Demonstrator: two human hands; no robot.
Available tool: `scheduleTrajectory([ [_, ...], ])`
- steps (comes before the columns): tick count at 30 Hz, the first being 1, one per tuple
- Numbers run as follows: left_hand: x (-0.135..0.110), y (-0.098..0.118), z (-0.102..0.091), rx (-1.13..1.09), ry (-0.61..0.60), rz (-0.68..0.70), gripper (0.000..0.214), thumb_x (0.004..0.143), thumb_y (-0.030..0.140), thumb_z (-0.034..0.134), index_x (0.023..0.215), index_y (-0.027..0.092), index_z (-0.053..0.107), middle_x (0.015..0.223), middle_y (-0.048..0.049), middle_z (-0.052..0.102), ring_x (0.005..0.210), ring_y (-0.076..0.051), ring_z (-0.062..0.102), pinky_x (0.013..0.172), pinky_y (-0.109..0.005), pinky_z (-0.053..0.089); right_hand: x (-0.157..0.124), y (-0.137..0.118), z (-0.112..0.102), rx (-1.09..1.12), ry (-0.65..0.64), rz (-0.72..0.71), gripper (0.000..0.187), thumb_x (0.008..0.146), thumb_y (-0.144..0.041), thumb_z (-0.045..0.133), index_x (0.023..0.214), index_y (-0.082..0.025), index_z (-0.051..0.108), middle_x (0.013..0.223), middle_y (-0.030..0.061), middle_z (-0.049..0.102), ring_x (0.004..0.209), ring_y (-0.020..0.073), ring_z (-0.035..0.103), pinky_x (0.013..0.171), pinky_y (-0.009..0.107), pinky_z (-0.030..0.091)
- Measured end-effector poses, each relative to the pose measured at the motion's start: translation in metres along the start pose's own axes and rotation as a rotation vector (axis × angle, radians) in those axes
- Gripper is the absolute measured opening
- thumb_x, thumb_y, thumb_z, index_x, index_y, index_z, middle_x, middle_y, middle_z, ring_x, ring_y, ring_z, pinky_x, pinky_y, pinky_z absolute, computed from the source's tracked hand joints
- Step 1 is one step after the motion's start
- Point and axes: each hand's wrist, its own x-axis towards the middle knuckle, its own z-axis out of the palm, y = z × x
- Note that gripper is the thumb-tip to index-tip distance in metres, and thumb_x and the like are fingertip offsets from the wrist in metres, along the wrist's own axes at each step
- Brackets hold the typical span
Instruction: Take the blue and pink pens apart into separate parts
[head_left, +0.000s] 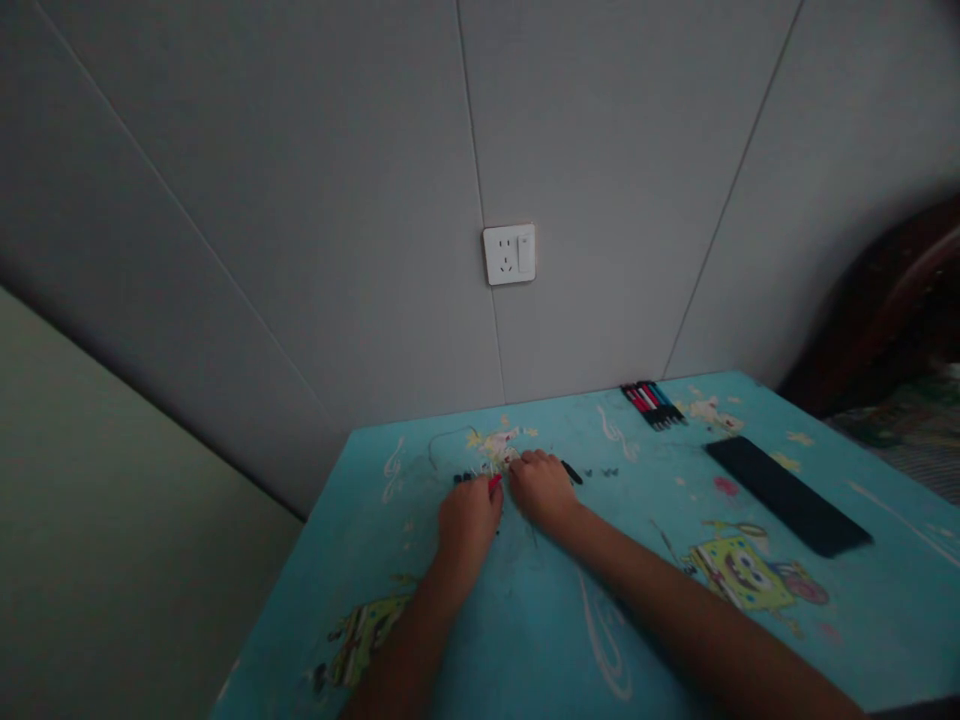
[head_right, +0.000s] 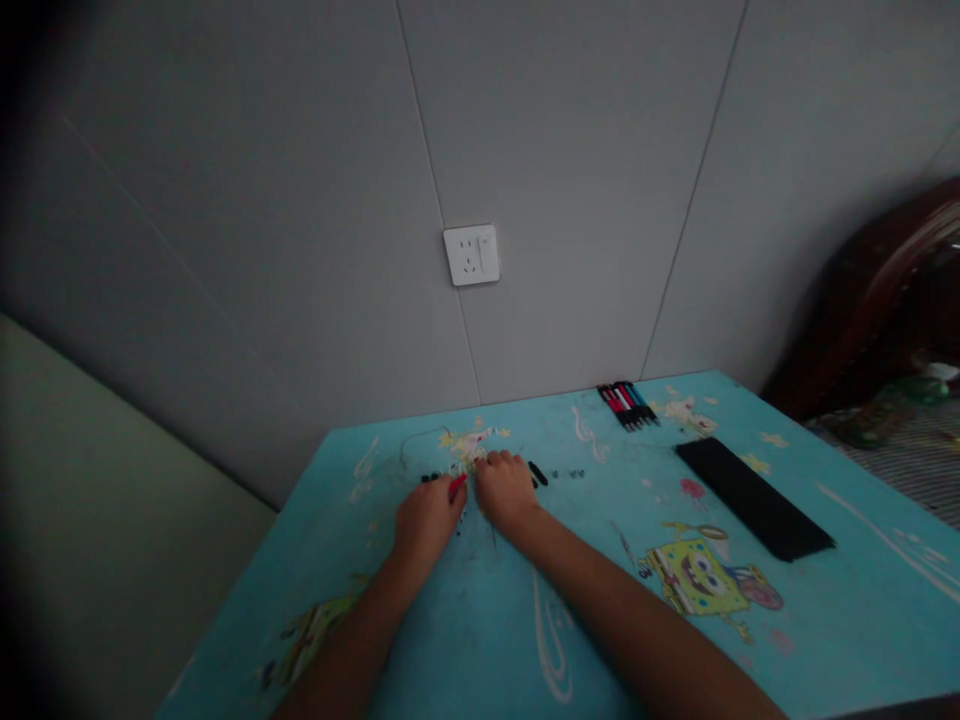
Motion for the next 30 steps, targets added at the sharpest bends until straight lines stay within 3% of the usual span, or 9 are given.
scheduleTrajectory([
  [4, -0.005, 0.007, -0.005, -0.064, 0.036, 0.092, 0.033, 0.100, 0.033, 0.035, 0.109, 0.018, 0.062, 0.101, -0.0105, 0.069, 0.090, -0.022, 0.067, 0.079, -0.031, 0.049, -0.018, 0.009, -0.012, 0.026, 0.032, -0.056, 0.023, 0.095, -0.024, 0.048, 0.107, -0.018, 0.067, 0.097, 0.0105, 0.067, 0.093, 0.0218, 0.060, 0.085, 0.034, 0.044],
  [8, -0.016, 0.014, -0.004, -0.118, 0.011, 0.321, 0.028, 0.100, 0.024, 0.036, 0.111, 0.021, 0.061, 0.103, -0.0071, 0.065, 0.090, -0.019, 0.066, 0.080, -0.029, 0.050, -0.050, 0.027, -0.016, 0.139, 0.155, -0.222, 0.034, 0.097, -0.028, 0.049, 0.130, -0.020, 0.054, 0.110, 0.0103, 0.063, 0.099, 0.0220, 0.058, 0.088, 0.036, 0.045],
  [11, -0.027, 0.017, 0.000, -0.136, -0.021, 0.473, 0.027, 0.099, 0.019, 0.036, 0.103, 0.021, 0.063, 0.093, -0.0056, 0.064, 0.081, -0.018, 0.065, 0.075, -0.029, 0.052, -0.068, 0.037, -0.016, 0.111, 0.215, -0.333, 0.027, 0.097, -0.027, 0.051, 0.121, -0.020, 0.061, 0.099, 0.0092, 0.064, 0.092, 0.0229, 0.057, 0.082, 0.038, 0.045],
  [15, -0.032, 0.013, 0.000, -0.210, 0.034, 0.503, 0.022, 0.097, 0.018, 0.043, 0.108, 0.020, 0.062, 0.094, -0.0055, 0.063, 0.084, -0.018, 0.065, 0.077, -0.030, 0.054, -0.069, 0.047, -0.023, 0.065, 0.178, -0.403, 0.017, 0.095, -0.022, 0.054, 0.107, -0.020, 0.066, 0.084, 0.0060, 0.063, 0.081, 0.0223, 0.055, 0.075, 0.038, 0.043],
  [19, -0.025, 0.001, -0.006, -0.178, 0.219, 0.376, 0.031, 0.094, 0.022, 0.052, 0.125, 0.018, 0.054, 0.110, -0.0095, 0.061, 0.103, -0.024, 0.060, 0.090, -0.039, 0.052, -0.065, 0.063, -0.036, 0.254, 0.258, -0.285, 0.018, 0.095, -0.022, 0.054, 0.109, -0.021, 0.065, 0.092, 0.0072, 0.065, 0.084, 0.0226, 0.056, 0.078, 0.038, 0.044],
  [22, -0.019, -0.005, -0.008, -0.074, 0.231, 0.295, 0.027, 0.094, 0.019, 0.050, 0.119, 0.017, 0.059, 0.108, -0.0104, 0.062, 0.104, -0.026, 0.057, 0.094, -0.045, 0.049, -0.069, 0.069, -0.040, 0.592, 0.353, -0.052, 0.020, 0.097, -0.024, 0.050, 0.112, -0.021, 0.063, 0.097, 0.0077, 0.064, 0.088, 0.0213, 0.059, 0.077, 0.033, 0.047],
  [24, -0.018, -0.005, -0.005, -0.029, 0.196, 0.283, 0.022, 0.093, 0.019, 0.051, 0.112, 0.017, 0.063, 0.106, -0.0104, 0.062, 0.103, -0.027, 0.057, 0.093, -0.047, 0.048, -0.073, 0.067, -0.038, 0.776, 0.312, 0.059, 0.020, 0.098, -0.028, 0.048, 0.110, -0.022, 0.063, 0.096, 0.0064, 0.065, 0.087, 0.0202, 0.061, 0.074, 0.031, 0.048],
  [30, -0.021, -0.002, 0.010, -0.038, 0.154, 0.302, 0.016, 0.092, 0.016, 0.052, 0.099, 0.017, 0.066, 0.103, -0.0094, 0.064, 0.102, -0.025, 0.058, 0.093, -0.043, 0.049, -0.073, 0.056, -0.029, 1.120, 0.099, 0.194, 0.027, 0.098, -0.040, 0.045, 0.098, -0.021, 0.064, 0.076, 0.0022, 0.063, 0.069, 0.0166, 0.059, 0.067, 0.027, 0.047],
])
